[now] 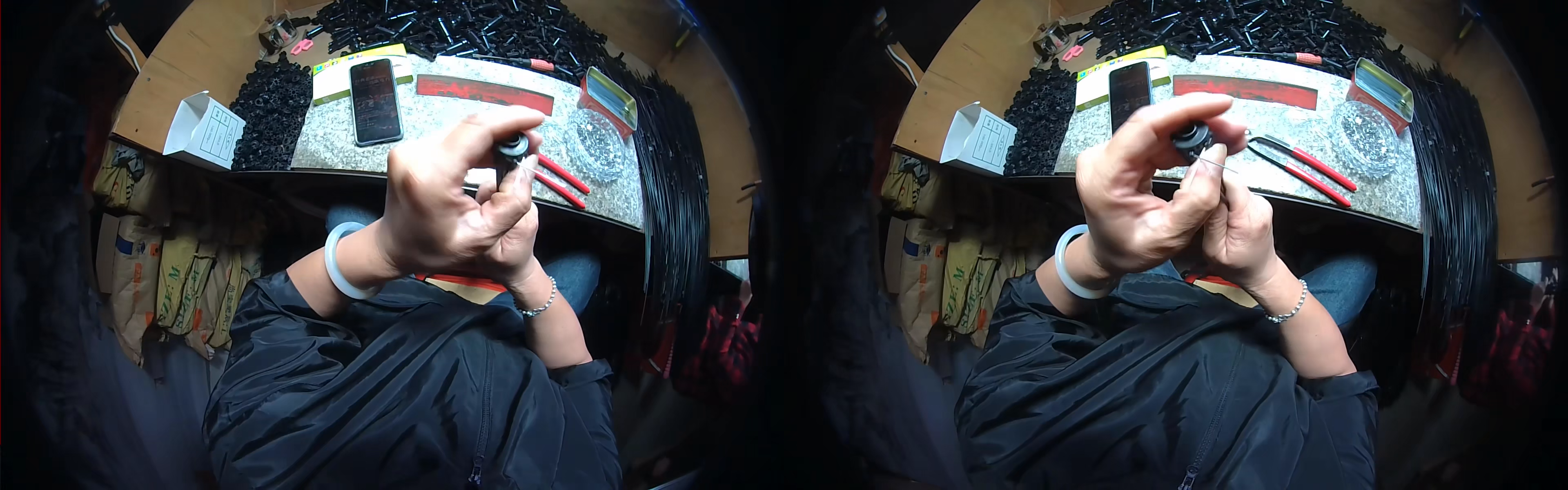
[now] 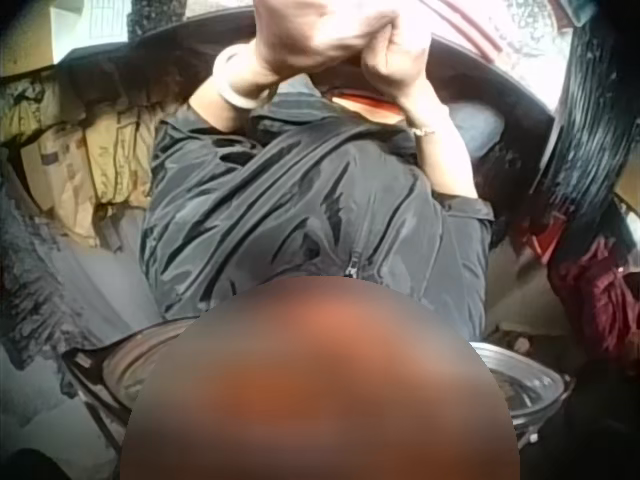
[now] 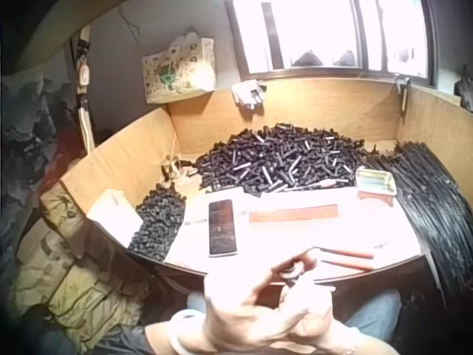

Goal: Assembling umbrella ribs and tips using pliers at a workbench.

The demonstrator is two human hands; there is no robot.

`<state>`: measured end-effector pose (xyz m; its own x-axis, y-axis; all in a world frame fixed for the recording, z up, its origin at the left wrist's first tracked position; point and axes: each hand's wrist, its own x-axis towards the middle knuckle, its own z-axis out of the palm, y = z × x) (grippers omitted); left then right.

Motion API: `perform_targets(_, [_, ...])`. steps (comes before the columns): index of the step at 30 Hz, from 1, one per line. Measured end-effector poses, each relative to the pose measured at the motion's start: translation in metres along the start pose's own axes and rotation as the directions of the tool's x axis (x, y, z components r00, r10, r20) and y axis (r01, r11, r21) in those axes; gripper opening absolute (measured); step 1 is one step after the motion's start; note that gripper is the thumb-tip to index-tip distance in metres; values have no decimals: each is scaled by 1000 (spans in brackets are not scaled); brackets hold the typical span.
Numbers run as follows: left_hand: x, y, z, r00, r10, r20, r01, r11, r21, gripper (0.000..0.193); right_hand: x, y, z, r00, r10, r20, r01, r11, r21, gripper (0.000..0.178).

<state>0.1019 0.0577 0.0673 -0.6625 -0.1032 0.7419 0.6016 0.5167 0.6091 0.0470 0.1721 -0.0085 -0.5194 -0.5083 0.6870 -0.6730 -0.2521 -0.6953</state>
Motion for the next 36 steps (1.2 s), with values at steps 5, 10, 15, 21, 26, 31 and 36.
perform_targets(5, [2, -15, 10, 964, -159, 214, 225, 915, -335, 22, -11, 8, -1, 975, 65, 211, -116, 963, 242, 27])
perform_targets(10, [-6, -13, 2, 911, -225, 345, 307, 929, -206, 24, -14, 8, -19, 865, 155, 478, -139, 988, -69, 39])
perform_targets(15, [-14, -9, 1, 949, -285, 132, 311, 914, -261, 29, -1, -5, -37, 940, 202, 274, -150, 969, -199, 57])
perform_targets(21, [-23, -17, 8, 950, -267, 162, 307, 893, -328, 44, 40, -47, -40, 961, -242, 136, 277, 802, -529, 47])
perform_targets(26, [-23, -12, 1, 905, -371, 208, 417, 873, -254, 47, 29, -49, -47, 937, -297, 182, 347, 755, -556, 7])
perform_targets(31, [-21, -26, -12, 915, -359, 187, 402, 858, -319, 43, 8, 30, -82, 983, 126, 133, 2, 719, -695, 24])
perform_targets(36, [-17, -17, -15, 909, -397, 123, 416, 869, -267, 31, -4, 76, -92, 934, 221, 282, 147, 482, -864, 22])
